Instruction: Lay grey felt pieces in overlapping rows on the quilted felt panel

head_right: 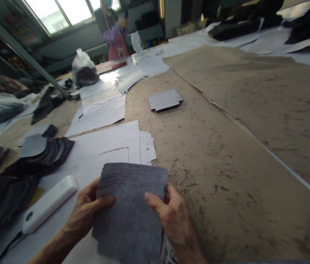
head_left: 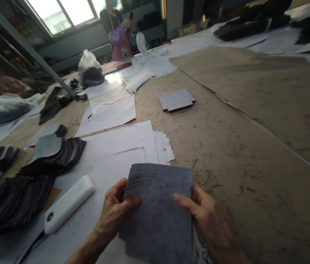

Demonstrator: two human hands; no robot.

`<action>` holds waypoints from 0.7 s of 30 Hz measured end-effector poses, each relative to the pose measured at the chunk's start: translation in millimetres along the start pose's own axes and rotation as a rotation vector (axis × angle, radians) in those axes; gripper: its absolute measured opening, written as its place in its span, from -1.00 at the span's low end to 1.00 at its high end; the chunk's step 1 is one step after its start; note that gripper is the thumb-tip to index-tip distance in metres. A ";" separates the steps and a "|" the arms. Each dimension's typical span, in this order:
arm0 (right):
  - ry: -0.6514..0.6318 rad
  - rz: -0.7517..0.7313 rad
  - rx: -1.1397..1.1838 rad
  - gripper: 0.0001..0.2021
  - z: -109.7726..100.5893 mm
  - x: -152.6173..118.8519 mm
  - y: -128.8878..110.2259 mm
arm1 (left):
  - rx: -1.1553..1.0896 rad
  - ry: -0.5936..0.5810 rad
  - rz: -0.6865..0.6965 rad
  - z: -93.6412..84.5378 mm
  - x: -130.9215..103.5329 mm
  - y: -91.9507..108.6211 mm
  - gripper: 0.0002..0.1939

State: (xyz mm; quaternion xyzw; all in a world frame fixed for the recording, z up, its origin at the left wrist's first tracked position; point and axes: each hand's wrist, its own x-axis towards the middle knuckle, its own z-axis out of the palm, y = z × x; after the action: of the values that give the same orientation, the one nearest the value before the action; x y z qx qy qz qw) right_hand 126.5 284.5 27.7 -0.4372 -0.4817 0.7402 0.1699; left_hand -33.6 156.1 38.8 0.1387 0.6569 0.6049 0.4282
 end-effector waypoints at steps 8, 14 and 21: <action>0.386 -0.811 -0.383 -0.87 -11.4 -8.7 21.1 | -0.216 -0.143 -0.111 34.4 21.5 -4.9 -0.78; 0.159 -0.087 -0.087 -0.65 -26.6 -4.7 -9.9 | 0.009 -0.049 0.133 35.5 20.9 -6.4 -0.82; 0.378 -0.411 -0.097 -0.94 -24.2 -5.4 -0.3 | 0.068 -0.123 0.127 38.1 29.8 -5.1 -0.78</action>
State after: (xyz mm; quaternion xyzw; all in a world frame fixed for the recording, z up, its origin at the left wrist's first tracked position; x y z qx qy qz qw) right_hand 149.1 294.6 26.8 -0.4683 -0.5550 0.5716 0.3821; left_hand -21.8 201.5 26.2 0.2315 0.6395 0.5983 0.4237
